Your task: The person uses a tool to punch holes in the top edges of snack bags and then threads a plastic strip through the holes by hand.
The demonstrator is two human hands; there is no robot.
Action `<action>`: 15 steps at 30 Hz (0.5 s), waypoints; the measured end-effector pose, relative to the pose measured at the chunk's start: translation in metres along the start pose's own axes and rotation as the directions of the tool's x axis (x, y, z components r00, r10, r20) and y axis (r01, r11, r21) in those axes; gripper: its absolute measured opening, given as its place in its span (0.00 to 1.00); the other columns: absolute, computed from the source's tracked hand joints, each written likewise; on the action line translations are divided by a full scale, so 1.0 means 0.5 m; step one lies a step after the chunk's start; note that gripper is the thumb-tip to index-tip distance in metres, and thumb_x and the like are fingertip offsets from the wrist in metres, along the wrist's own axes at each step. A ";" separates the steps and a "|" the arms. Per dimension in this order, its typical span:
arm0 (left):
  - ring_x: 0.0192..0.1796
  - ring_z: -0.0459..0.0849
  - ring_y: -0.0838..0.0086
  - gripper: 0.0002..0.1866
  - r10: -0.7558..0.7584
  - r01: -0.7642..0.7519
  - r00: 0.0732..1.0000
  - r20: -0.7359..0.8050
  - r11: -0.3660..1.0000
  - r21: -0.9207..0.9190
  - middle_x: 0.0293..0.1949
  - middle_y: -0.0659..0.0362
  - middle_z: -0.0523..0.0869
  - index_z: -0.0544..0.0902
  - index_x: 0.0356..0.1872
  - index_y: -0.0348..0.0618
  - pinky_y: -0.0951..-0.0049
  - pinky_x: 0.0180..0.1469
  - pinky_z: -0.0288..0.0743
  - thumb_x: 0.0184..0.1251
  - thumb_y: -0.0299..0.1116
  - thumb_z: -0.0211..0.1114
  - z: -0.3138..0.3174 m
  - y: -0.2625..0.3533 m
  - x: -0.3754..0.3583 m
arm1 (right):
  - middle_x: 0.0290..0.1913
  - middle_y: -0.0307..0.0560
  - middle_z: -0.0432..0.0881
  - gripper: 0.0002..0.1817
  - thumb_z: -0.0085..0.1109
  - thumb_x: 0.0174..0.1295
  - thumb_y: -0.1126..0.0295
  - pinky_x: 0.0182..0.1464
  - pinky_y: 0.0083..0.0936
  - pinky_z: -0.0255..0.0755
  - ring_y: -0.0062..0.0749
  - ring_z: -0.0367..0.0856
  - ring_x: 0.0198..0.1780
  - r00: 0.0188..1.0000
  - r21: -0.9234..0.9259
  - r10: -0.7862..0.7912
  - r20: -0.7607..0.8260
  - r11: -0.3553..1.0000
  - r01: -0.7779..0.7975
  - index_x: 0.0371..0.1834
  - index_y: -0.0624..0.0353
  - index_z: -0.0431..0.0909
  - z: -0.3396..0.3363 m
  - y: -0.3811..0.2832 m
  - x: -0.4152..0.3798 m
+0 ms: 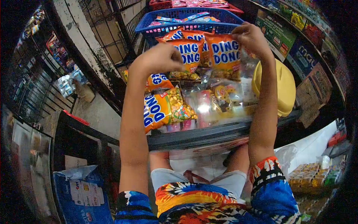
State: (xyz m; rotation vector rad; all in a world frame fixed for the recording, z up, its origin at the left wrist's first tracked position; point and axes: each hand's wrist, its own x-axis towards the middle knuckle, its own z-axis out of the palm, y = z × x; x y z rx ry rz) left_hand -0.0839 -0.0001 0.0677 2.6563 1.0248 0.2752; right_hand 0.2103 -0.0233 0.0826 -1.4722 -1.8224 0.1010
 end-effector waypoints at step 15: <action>0.34 0.82 0.73 0.14 -0.135 0.159 0.844 0.519 0.987 -0.001 0.29 0.59 0.86 0.84 0.33 0.39 0.72 0.38 0.73 0.45 0.36 0.69 0.060 -0.017 0.038 | 0.26 0.42 0.81 0.16 0.56 0.54 0.61 0.35 0.21 0.70 0.23 0.77 0.29 0.977 0.030 -0.195 -0.087 0.980 0.198 0.32 0.65 0.81 0.059 -0.039 0.018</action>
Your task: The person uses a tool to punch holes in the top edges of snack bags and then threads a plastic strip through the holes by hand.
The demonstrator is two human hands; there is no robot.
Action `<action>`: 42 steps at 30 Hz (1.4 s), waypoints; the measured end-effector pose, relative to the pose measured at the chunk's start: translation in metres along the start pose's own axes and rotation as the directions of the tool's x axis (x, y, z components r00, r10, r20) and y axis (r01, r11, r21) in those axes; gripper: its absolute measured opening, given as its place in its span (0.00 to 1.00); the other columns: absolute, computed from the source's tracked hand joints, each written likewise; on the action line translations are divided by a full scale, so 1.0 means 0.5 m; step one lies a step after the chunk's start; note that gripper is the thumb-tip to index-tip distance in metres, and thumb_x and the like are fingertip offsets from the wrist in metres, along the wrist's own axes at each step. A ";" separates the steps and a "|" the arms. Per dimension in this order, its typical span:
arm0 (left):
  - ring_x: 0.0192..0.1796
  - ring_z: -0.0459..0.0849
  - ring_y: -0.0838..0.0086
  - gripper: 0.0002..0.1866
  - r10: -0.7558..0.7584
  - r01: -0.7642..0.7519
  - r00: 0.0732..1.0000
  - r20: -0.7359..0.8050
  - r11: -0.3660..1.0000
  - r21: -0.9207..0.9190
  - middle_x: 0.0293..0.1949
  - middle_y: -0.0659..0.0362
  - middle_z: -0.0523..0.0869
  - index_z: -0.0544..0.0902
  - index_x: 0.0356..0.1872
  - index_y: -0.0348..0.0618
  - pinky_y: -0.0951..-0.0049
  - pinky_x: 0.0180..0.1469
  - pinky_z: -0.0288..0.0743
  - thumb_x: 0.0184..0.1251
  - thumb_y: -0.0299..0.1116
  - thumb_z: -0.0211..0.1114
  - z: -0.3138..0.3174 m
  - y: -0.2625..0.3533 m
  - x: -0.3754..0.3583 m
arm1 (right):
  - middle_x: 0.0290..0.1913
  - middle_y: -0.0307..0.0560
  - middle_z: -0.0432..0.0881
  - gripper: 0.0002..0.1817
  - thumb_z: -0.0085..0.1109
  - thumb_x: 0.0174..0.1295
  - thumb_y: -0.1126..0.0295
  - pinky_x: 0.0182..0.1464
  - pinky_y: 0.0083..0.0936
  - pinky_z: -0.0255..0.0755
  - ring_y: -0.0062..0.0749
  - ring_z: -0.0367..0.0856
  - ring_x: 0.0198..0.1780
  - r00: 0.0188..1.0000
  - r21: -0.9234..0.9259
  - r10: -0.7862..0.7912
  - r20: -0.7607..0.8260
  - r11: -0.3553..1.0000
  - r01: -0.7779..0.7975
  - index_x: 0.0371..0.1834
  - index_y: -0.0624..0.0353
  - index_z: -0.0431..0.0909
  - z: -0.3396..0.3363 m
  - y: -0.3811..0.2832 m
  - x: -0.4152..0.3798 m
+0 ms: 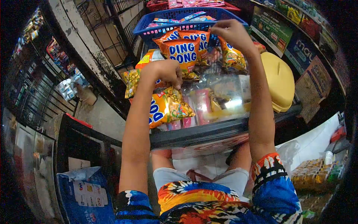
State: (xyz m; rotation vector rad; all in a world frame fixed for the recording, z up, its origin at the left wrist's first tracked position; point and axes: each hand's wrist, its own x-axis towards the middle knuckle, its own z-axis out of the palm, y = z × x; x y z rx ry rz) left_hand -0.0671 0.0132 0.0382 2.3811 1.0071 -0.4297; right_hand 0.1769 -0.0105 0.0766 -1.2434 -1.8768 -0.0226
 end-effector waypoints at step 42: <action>0.35 0.81 0.72 0.15 -0.282 -0.861 0.473 -0.835 0.055 -0.506 0.32 0.58 0.82 0.75 0.44 0.41 0.66 0.41 0.77 0.59 0.38 0.63 -0.044 0.024 -0.032 | 0.29 0.38 0.77 0.14 0.56 0.58 0.57 0.33 0.21 0.71 0.22 0.75 0.29 0.887 0.835 0.384 0.258 0.373 -0.404 0.39 0.56 0.77 0.022 0.017 0.011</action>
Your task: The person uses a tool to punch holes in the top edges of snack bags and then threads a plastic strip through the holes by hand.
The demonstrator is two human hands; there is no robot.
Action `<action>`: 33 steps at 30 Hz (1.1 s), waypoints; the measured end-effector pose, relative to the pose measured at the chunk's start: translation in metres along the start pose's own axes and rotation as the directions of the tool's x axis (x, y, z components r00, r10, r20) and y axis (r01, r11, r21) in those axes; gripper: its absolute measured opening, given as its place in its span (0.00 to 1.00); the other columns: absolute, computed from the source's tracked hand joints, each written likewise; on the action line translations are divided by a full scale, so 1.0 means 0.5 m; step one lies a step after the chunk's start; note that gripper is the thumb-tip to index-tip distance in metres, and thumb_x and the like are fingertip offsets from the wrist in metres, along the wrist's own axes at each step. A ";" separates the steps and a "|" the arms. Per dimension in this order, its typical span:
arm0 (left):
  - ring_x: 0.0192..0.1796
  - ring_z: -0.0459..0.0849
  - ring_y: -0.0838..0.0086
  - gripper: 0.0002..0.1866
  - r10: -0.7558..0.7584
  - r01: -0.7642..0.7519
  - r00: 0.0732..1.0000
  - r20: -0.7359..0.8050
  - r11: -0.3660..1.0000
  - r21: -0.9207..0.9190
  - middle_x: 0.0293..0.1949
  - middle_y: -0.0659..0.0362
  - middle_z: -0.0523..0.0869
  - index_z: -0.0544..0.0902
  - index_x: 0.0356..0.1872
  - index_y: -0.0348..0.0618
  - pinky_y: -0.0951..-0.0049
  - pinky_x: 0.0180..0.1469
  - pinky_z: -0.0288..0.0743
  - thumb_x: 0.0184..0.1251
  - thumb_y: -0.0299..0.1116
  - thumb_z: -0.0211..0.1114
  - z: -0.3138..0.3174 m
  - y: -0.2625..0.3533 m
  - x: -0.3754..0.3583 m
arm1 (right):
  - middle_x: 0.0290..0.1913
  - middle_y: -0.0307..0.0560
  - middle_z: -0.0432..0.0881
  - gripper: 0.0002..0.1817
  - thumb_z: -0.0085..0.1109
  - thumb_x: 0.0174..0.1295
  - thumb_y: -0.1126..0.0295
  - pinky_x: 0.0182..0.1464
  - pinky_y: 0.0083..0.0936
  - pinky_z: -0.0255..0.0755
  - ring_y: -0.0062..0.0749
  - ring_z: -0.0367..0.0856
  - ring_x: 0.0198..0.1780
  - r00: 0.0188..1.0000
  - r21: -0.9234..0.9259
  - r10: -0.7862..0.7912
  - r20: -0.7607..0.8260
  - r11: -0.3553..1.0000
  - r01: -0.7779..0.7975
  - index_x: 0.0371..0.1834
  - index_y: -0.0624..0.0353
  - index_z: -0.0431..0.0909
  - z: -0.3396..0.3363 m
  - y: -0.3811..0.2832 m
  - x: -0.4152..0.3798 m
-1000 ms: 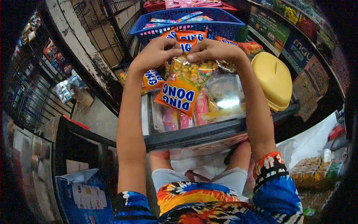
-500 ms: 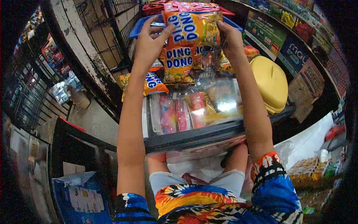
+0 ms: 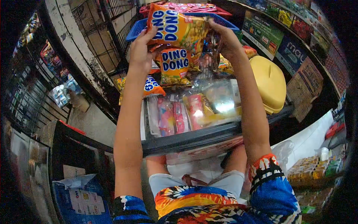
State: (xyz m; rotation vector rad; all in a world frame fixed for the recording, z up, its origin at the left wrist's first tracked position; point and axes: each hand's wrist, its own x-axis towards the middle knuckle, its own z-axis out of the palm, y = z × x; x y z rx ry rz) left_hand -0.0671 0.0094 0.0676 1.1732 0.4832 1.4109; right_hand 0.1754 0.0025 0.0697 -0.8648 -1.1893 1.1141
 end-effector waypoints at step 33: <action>0.40 0.82 0.67 0.19 0.025 -0.409 0.877 0.480 0.562 0.719 0.37 0.50 0.84 0.82 0.38 0.37 0.71 0.46 0.73 0.47 0.40 0.67 0.015 -0.103 0.003 | 0.32 0.58 0.80 0.15 0.50 0.55 0.63 0.42 0.37 0.73 0.49 0.80 0.35 0.944 -0.938 -0.215 0.249 0.188 0.291 0.38 0.60 0.80 0.076 0.043 -0.033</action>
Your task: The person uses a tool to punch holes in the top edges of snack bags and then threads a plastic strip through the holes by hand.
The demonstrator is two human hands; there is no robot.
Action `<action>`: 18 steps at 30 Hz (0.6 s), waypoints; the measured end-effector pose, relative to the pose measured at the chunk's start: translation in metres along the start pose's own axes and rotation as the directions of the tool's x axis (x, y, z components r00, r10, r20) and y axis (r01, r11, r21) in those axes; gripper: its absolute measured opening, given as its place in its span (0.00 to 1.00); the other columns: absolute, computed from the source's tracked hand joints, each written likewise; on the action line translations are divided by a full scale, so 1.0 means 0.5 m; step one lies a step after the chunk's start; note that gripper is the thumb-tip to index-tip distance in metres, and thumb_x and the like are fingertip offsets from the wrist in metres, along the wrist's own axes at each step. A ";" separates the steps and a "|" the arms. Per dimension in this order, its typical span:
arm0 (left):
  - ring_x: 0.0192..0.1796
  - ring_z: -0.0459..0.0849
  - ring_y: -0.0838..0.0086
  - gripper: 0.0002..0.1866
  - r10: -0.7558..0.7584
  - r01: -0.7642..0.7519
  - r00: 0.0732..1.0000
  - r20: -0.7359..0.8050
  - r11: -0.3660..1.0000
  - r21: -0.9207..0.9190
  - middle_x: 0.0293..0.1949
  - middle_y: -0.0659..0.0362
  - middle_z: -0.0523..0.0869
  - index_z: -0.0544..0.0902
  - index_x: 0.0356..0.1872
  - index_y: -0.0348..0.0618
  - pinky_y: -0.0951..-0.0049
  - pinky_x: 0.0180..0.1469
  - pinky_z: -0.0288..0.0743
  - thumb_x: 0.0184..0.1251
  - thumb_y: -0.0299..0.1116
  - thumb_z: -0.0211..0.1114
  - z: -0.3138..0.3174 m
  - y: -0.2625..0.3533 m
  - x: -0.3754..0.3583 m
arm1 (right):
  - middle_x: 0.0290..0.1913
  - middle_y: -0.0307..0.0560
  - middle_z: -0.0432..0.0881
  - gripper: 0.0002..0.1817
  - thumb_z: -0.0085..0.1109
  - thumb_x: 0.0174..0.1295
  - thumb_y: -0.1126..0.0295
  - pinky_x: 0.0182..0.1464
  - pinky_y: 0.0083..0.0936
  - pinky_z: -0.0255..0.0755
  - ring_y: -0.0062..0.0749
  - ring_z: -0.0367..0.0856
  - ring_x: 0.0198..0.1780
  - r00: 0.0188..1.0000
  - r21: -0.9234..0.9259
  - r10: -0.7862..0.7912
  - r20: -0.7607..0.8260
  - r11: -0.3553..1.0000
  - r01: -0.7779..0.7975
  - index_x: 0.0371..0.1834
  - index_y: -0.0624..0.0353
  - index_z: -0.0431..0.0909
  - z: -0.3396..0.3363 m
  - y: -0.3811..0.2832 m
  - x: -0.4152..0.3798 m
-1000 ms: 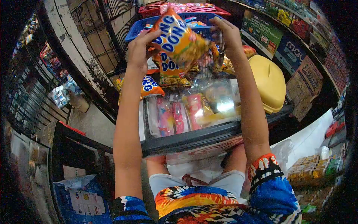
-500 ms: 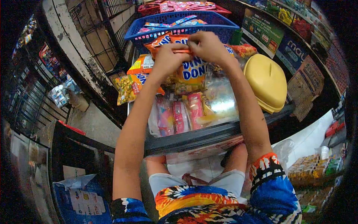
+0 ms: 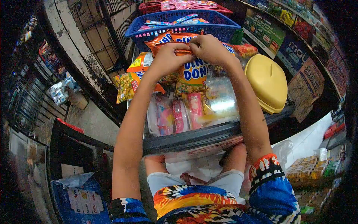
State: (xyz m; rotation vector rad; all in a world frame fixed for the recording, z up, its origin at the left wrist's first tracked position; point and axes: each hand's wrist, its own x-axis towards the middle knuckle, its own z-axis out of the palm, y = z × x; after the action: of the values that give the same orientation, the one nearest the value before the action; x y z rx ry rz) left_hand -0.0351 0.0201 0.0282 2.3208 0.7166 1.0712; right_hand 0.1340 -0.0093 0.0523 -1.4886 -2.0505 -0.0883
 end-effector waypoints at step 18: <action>0.42 0.82 0.65 0.20 -0.032 0.032 0.999 0.008 0.999 0.030 0.39 0.51 0.84 0.82 0.39 0.37 0.70 0.48 0.72 0.46 0.41 0.68 -0.001 0.018 -0.004 | 0.32 0.59 0.80 0.15 0.49 0.55 0.64 0.41 0.36 0.73 0.49 0.80 0.35 1.000 -0.001 -0.007 0.029 1.000 0.007 0.38 0.61 0.80 -0.002 0.001 0.000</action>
State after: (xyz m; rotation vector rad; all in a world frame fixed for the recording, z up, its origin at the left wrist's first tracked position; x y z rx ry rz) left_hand -0.0343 0.0122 0.0329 2.3298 0.7695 1.0427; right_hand 0.1348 -0.0097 0.0531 -1.4923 -2.0792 -0.0710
